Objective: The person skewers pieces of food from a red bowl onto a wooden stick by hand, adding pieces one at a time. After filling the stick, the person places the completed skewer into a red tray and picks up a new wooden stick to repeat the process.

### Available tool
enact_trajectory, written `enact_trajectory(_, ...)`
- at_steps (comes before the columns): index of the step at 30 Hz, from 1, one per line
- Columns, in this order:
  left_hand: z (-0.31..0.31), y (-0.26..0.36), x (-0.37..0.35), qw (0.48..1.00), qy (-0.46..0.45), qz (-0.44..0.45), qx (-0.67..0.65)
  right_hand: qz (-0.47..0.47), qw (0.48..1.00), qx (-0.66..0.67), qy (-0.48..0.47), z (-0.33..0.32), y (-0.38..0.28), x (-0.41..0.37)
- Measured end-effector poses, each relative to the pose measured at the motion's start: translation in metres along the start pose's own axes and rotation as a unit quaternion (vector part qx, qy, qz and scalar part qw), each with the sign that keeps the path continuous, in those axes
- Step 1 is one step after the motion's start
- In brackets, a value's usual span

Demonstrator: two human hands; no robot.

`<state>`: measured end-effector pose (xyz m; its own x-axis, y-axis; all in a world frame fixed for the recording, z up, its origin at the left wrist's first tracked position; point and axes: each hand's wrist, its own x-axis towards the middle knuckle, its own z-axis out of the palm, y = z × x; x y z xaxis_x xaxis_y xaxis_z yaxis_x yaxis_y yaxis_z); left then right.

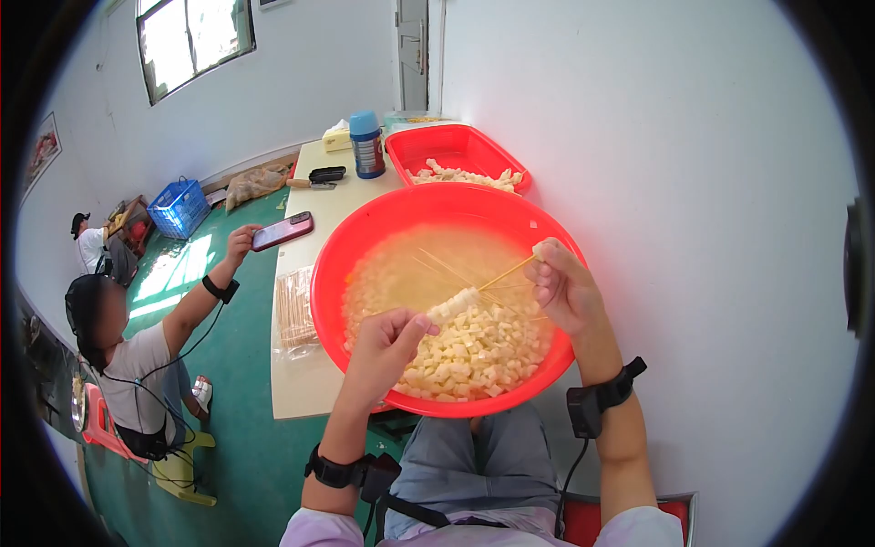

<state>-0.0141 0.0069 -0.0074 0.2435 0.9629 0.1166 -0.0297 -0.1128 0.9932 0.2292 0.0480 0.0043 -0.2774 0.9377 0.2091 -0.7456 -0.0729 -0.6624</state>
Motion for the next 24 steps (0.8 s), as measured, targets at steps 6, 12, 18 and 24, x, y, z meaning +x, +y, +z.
enact_trajectory(6, 0.010, 0.001, -0.006, 0.969, 0.093, 0.124, 0.190, -0.002, 0.989, -0.116, 0.092, 0.003, 0.001, -0.001)
enact_trajectory(12, 0.006, 0.002, -0.006, 0.982, 0.041, 0.071, 0.173, 0.012, 0.988, -0.115, 0.099, 0.006, 0.000, -0.002)
enact_trajectory(18, -0.003, 0.005, -0.003, 0.998, -0.042, -0.044, -0.006, 0.010, 0.989, -0.124, 0.077, 0.004, 0.002, -0.001)
enact_trajectory(24, 0.004, 0.000, -0.003, 0.998, -0.015, 0.027, 0.059, 0.013, 0.989, -0.118, 0.082, 0.004, 0.002, -0.001)
